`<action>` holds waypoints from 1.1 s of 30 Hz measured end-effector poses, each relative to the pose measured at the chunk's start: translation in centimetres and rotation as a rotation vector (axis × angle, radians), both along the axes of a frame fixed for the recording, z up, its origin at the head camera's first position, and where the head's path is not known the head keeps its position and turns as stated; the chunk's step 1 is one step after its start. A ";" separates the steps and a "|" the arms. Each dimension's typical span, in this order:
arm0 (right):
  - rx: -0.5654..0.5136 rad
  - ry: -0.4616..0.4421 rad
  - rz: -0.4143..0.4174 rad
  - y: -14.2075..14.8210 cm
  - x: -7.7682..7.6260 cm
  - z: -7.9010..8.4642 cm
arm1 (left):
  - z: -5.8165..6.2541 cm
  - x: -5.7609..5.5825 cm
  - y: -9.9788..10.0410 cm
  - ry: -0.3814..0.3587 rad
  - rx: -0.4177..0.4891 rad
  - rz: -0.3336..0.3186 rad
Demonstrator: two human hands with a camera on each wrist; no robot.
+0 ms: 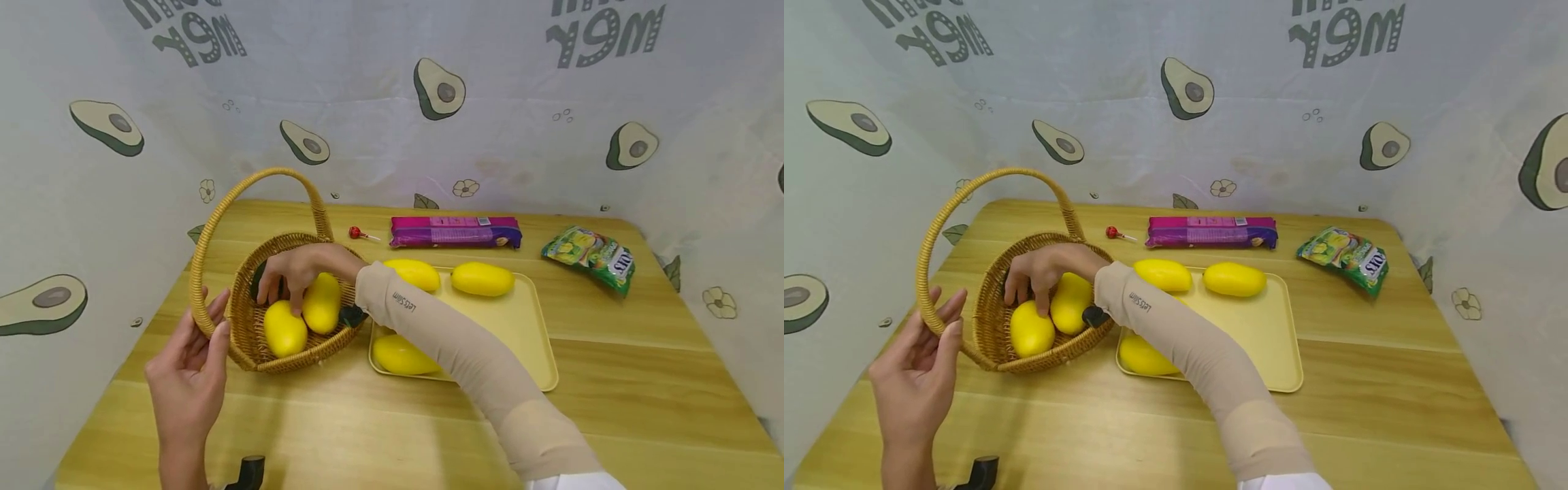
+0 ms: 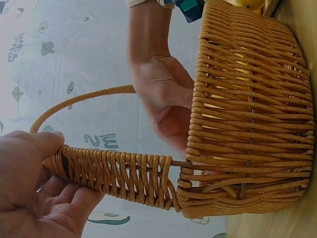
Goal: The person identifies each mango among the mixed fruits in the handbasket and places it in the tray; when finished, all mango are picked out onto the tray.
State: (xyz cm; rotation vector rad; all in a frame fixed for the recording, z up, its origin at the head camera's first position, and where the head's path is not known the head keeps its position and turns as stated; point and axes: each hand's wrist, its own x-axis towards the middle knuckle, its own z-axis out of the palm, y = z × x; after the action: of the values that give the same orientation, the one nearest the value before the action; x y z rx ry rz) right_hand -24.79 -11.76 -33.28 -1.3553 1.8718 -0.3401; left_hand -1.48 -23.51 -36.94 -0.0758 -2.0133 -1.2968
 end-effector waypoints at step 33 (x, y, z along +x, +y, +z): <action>-0.328 0.122 -0.074 6.1 -0.3 2.6 | 0.2 0.2 0.3 0.010 0.002 0.013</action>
State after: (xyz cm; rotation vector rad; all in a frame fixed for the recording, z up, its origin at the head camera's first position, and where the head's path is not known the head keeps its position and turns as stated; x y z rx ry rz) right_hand -25.12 -5.65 -30.72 -1.5536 2.0351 -0.6379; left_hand -1.25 -23.23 -36.72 -0.0680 -2.0014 -1.2878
